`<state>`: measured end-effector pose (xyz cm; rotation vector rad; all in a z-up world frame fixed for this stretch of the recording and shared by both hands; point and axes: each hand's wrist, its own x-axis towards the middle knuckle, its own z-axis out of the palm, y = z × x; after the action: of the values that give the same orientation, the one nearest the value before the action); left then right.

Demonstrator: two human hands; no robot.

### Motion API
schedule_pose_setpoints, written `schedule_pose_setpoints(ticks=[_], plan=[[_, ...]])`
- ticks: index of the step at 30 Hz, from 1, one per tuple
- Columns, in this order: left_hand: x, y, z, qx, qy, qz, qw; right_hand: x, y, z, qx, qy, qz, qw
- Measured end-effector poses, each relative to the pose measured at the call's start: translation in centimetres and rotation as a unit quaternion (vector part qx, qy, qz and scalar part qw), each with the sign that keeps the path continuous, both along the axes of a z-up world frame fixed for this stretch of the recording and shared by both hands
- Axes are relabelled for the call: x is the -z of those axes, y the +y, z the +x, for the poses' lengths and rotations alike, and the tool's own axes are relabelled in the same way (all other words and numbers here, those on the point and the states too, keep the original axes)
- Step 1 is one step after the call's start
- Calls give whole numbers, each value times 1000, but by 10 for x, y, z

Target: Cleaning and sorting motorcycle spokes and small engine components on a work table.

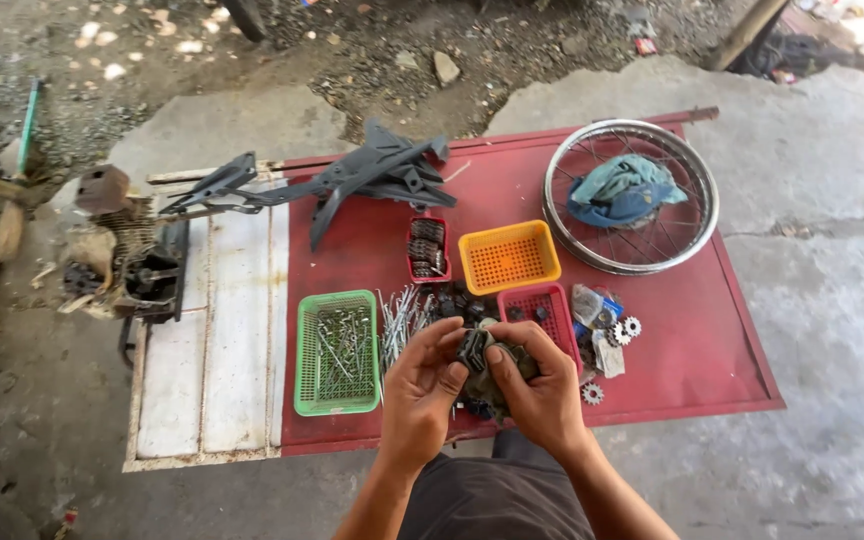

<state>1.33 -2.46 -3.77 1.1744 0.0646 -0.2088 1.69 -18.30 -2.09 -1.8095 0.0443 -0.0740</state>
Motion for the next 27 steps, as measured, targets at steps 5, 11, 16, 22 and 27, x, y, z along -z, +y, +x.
schedule_pose_setpoints(ticks=[5,11,16,22,27], plan=[[27,-47,6,31,61,-23,997,33,-33,3,58,17,-47,997],[124,-114,10,6,178,5,984,132,-95,1,102,190,-8,976],[249,-160,8,-19,296,84,951,249,-131,1,106,300,-37,947],[420,-205,-2,-31,263,312,913,401,-155,3,135,373,-97,913],[514,-224,-2,-66,255,454,851,465,-154,17,115,395,-143,900]])
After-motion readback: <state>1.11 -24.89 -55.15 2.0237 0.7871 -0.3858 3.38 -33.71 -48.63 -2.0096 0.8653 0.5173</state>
